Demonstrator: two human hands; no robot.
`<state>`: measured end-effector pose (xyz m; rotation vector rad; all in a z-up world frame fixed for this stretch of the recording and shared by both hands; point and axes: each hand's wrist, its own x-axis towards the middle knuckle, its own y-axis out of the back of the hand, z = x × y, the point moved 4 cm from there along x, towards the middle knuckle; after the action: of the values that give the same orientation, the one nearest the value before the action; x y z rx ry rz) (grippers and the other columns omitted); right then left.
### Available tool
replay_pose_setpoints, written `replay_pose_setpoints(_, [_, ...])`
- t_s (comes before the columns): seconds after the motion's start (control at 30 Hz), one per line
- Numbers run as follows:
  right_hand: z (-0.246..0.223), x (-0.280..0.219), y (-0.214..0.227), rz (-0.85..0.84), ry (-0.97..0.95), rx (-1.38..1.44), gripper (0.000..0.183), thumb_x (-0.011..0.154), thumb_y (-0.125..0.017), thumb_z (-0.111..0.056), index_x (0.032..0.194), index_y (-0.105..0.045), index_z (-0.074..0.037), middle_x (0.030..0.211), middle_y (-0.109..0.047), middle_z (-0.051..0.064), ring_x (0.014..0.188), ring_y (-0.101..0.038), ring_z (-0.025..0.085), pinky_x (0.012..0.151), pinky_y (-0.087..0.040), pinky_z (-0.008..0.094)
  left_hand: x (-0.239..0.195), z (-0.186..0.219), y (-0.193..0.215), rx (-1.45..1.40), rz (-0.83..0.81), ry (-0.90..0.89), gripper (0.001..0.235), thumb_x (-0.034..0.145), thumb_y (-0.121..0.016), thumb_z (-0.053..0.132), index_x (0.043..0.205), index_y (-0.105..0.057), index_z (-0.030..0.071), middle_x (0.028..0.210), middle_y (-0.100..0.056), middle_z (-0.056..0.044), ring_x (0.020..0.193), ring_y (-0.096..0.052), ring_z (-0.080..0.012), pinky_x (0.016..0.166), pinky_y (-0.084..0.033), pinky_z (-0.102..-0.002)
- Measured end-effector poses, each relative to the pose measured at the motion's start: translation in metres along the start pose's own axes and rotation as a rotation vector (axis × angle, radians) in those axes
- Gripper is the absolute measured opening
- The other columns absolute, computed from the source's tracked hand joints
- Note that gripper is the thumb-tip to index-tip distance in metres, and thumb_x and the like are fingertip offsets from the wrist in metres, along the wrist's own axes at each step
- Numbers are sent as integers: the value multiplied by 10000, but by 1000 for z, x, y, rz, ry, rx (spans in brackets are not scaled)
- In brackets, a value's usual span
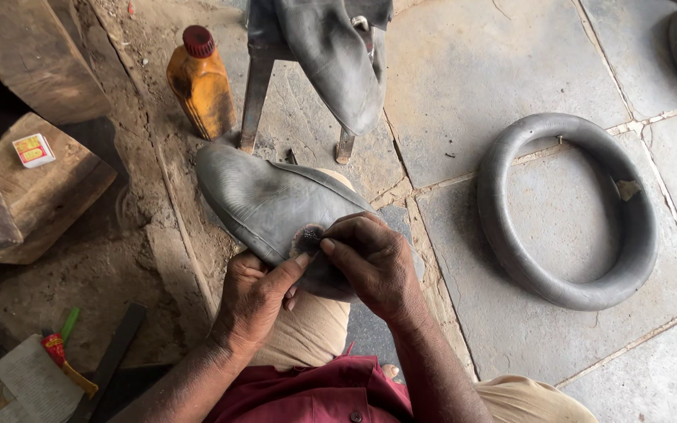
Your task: The person is repairing a punctured bicycle inner tube. They place the tube on a manual vulcanizing press, apply a patch, and use a match to ignite the fuel in the press's burner to heat the repair area.
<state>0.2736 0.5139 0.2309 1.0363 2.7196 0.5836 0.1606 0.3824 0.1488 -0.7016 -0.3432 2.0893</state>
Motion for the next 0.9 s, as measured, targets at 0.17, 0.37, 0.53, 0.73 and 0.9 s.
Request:
replay_pose_setpoints(0.17, [2, 2, -4, 9, -59, -57, 145, 891, -767, -138, 999, -774, -42, 1022, -744, 64, 949, -740, 162, 830, -613, 301, 2, 2, 2, 5, 4, 15, 210, 874, -731, 109, 678, -668, 67, 568, -593, -16, 443, -528, -89, 410, -449, -259])
replay_pose_setpoints(0.37, [2, 6, -10, -11, -94, -79, 154, 879, -772, -151, 990, -781, -45, 1016, -746, 62, 949, -747, 163, 834, -620, 297, 3, 3, 4, -9, 6, 27, 208, 881, -732, 105, 685, -674, 67, 570, -591, -13, 445, -526, -86, 410, -448, -257])
replay_pose_setpoints(0.53, [3, 9, -13, -36, -86, -87, 155, 873, -776, -149, 984, -784, -41, 1011, -744, 67, 949, -743, 166, 829, -614, 300, 4, 2, 5, -4, -6, 7, 230, 890, -731, 110, 674, -664, 69, 564, -592, -14, 443, -543, -92, 411, -458, -259])
replay_pose_setpoints(0.73, [0, 12, -12, -81, -60, -124, 137, 876, -766, -141, 980, -772, -52, 999, -738, 57, 933, -741, 167, 814, -616, 305, 4, 0, 7, 17, 3, 6, 252, 894, -725, 112, 653, -662, 70, 547, -597, -15, 441, -546, -92, 426, -466, -256])
replay_pose_setpoints(0.9, [-13, 17, -9, -114, -7, -274, 139, 872, -763, -139, 975, -752, -46, 952, -723, 66, 839, -746, 186, 720, -598, 320, 5, -3, 7, 7, -8, -6, 291, 906, -736, 124, 637, -642, 67, 535, -585, -11, 439, -543, -93, 429, -462, -256])
